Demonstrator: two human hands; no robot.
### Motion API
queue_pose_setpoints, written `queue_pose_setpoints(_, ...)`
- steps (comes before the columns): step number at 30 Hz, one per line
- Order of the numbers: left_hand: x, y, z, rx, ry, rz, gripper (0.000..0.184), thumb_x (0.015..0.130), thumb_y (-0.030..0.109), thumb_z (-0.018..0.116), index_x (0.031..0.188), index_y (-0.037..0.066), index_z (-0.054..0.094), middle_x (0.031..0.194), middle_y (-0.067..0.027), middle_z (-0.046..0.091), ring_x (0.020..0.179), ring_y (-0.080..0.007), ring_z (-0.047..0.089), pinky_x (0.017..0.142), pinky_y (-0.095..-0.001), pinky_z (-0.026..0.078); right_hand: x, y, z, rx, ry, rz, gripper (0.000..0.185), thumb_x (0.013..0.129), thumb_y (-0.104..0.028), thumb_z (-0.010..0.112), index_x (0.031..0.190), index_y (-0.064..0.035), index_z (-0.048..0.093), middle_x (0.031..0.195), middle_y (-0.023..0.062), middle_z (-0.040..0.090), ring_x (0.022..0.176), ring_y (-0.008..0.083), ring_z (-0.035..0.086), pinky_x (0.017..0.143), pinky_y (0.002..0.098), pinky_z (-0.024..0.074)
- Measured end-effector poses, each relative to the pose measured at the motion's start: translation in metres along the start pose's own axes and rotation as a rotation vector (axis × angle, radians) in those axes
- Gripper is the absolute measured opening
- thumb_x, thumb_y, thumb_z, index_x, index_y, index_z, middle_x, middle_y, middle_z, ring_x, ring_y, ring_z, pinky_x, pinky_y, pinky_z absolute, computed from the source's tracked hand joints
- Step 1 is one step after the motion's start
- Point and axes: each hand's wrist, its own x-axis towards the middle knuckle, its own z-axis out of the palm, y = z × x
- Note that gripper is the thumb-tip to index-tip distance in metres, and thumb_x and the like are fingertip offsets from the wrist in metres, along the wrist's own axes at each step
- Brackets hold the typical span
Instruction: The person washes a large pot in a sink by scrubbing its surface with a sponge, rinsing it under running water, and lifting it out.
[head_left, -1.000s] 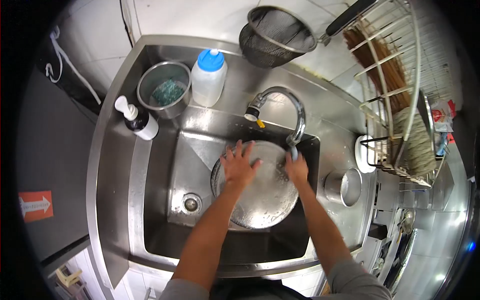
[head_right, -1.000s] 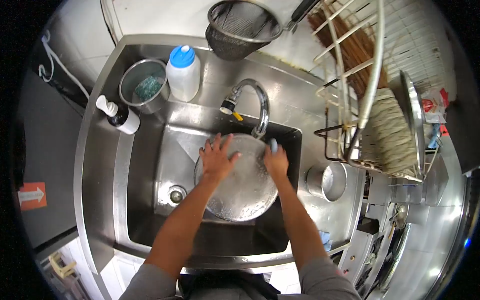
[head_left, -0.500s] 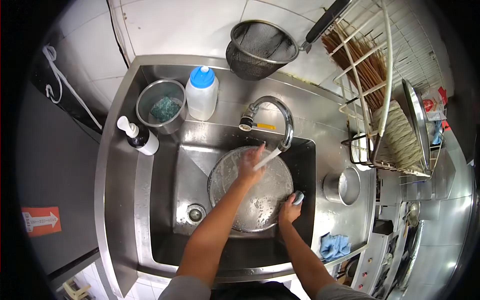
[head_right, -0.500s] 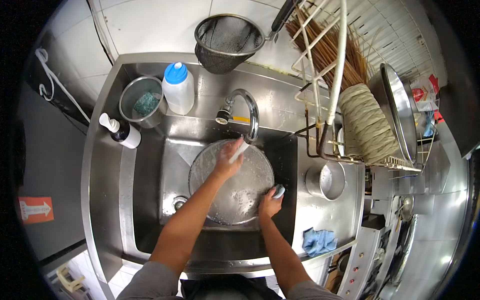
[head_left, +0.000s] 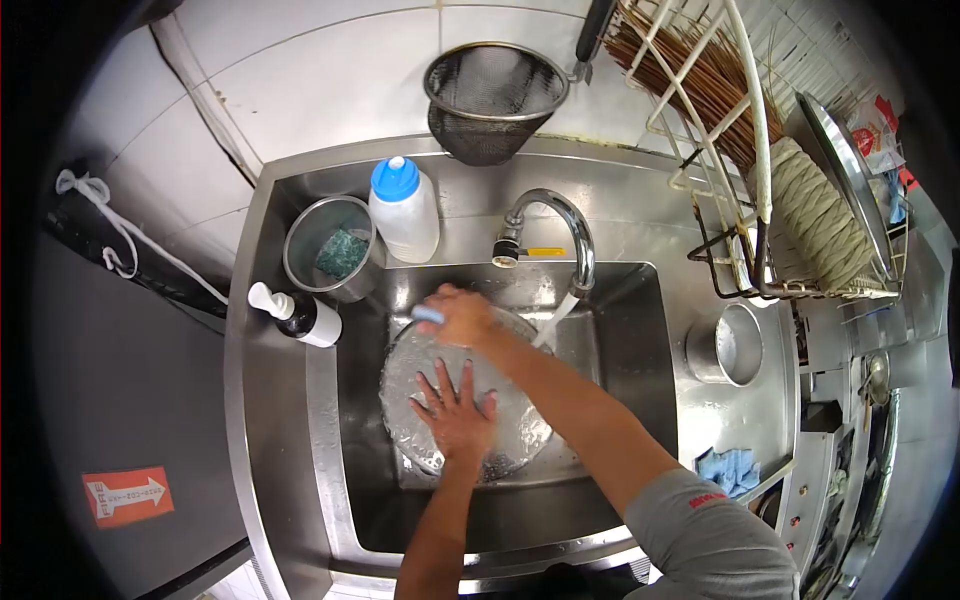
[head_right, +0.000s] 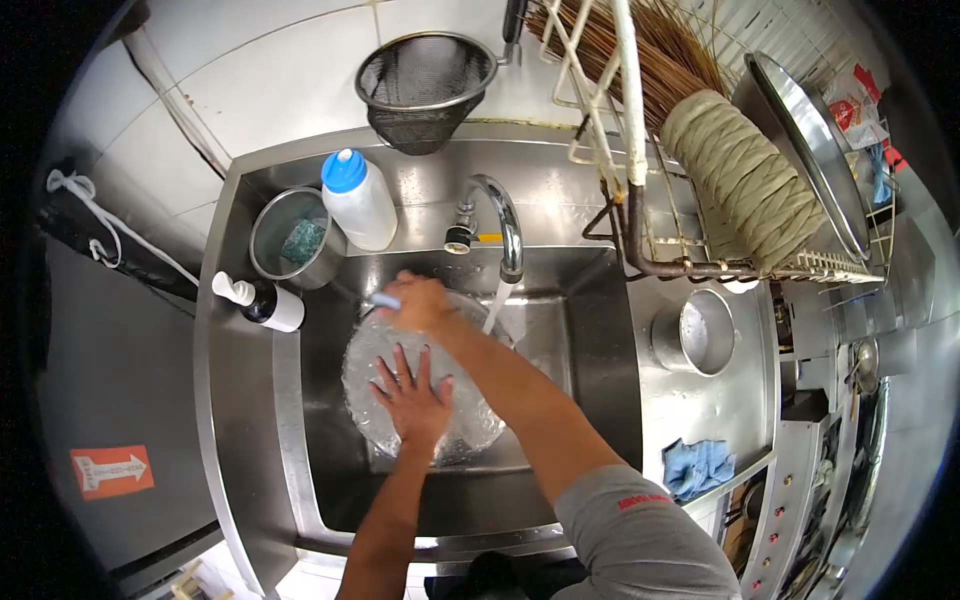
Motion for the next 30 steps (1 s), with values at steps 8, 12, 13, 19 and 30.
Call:
queue_pose_setpoints(8, 0.062, -0.095, -0.052, -0.278, -0.121, -0.389, 0.075, 0.087, 0.067, 0.049, 0.145, 0.020, 0.038, 0.144, -0.0196, 0.042, 0.126, -0.0463, 0.044, 0.097, -0.0599, 0.040, -0.222, 0.035, -0.044, 0.380, 0.002, 1.050, 0.075, 0.088, -0.059, 0.058, 0.134, -0.0008, 0.049, 0.115, 0.0248, 0.064, 0.108, 0.0400, 0.061, 0.092, 0.0461, 0.0479)
queue_pose_setpoints(12, 0.049, -0.099, -0.040, -0.328, -0.122, -0.432, 0.081, 0.087, 0.064, 0.051, 0.139, 0.004, 0.041, 0.126, -0.0241, 0.056, 0.114, -0.0421, 0.057, 0.097, -0.0505, 0.044, -0.255, 0.020, -0.001, 0.421, 0.420, 0.970, 0.071, 0.085, -0.057, 0.062, 0.126, 0.0002, 0.055, 0.112, 0.0263, 0.064, 0.107, 0.0413, 0.061, 0.089, 0.0463, 0.0481)
queue_pose_setpoints(13, 0.038, -0.100, -0.029, -0.314, -0.131, -0.418, 0.081, 0.087, 0.064, 0.051, 0.139, 0.004, 0.041, 0.126, -0.0241, 0.056, 0.114, -0.0421, 0.057, 0.097, -0.0505, 0.044, -0.238, 0.021, -0.016, 0.354, 0.443, 0.899, 0.070, 0.083, -0.056, 0.065, 0.124, -0.0002, 0.058, 0.108, 0.0250, 0.066, 0.104, 0.0414, 0.062, 0.088, 0.0470, 0.0486)
queue_pose_setpoints(19, -0.060, -0.040, 0.016, -0.246, 0.120, -0.400, 0.082, 0.088, 0.051, 0.057, 0.148, 0.003, 0.028, 0.150, -0.0248, 0.029, 0.134, -0.0513, 0.032, 0.105, -0.0622, 0.033, -0.072, 0.044, -0.081, 0.127, -0.041, 0.595, 0.064, 0.079, -0.067, 0.060, 0.093, -0.0048, 0.071, 0.082, 0.0190, 0.071, 0.086, 0.0357, 0.069, 0.076, 0.0446, 0.0525)
queue_pose_setpoints(30, -0.052, 0.028, -0.010, -0.077, -0.011, 0.046, 0.072, 0.089, 0.051, 0.054, 0.149, 0.017, 0.033, 0.158, -0.0182, 0.017, 0.142, -0.0545, 0.006, 0.107, -0.0738, 0.007, -0.071, 0.032, -0.047, -0.045, -0.409, 0.323, 0.051, 0.081, -0.052, 0.061, 0.104, -0.0073, 0.071, 0.104, 0.0186, 0.069, 0.099, 0.0319, 0.066, 0.085, 0.0437, 0.0529)
